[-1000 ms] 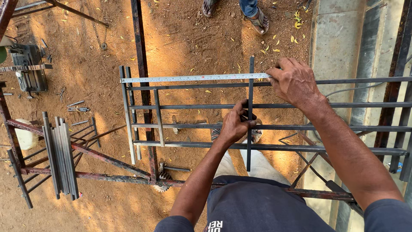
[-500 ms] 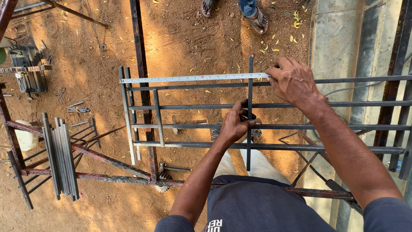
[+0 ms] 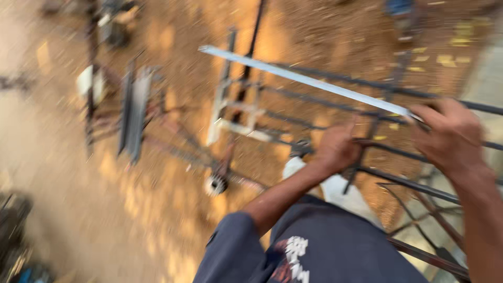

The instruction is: The person uses a tape measure to check dimensions on a metal frame and then uses a welding tool to secure a crossbar into place.

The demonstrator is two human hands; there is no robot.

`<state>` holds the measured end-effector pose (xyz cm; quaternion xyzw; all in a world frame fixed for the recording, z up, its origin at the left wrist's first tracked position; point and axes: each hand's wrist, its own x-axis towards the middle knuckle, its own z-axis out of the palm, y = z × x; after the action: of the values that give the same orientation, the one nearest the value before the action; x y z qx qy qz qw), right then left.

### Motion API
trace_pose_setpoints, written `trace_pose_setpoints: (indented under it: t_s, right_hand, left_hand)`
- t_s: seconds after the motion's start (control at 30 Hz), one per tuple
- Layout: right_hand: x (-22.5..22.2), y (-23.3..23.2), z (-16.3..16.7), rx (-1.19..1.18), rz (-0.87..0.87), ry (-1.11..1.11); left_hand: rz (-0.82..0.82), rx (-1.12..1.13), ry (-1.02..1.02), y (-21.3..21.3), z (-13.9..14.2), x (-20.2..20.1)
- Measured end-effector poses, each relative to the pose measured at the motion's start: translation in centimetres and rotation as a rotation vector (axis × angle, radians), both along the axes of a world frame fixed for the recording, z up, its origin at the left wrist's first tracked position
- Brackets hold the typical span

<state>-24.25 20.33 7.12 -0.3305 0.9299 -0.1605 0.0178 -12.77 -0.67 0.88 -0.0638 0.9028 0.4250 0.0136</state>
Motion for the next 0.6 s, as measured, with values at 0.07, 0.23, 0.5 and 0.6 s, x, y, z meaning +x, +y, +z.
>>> trace_pose_setpoints:
  t_s: [0.07,0.23,0.5,0.6]
  right_hand:
    - [5.0,0.1,0.6,0.054,0.032,0.030]
    - [17.0,-0.4,0.1,0.376,0.037,-0.144]
    - [30.7,-0.5,2.1,0.223,-0.039,-0.184]
    - [32.1,-1.2,3.0,0.302,-0.032,-0.179]
  left_hand:
    - [-0.002,-0.026,0.146,-1.2,1.7,4.6]
    - [-0.044,0.066,0.079,-3.4,6.0,16.7]
    - [-0.075,0.129,0.024,-4.2,10.0,26.9]
    - [-0.084,0.127,0.052,-3.7,10.2,27.5]
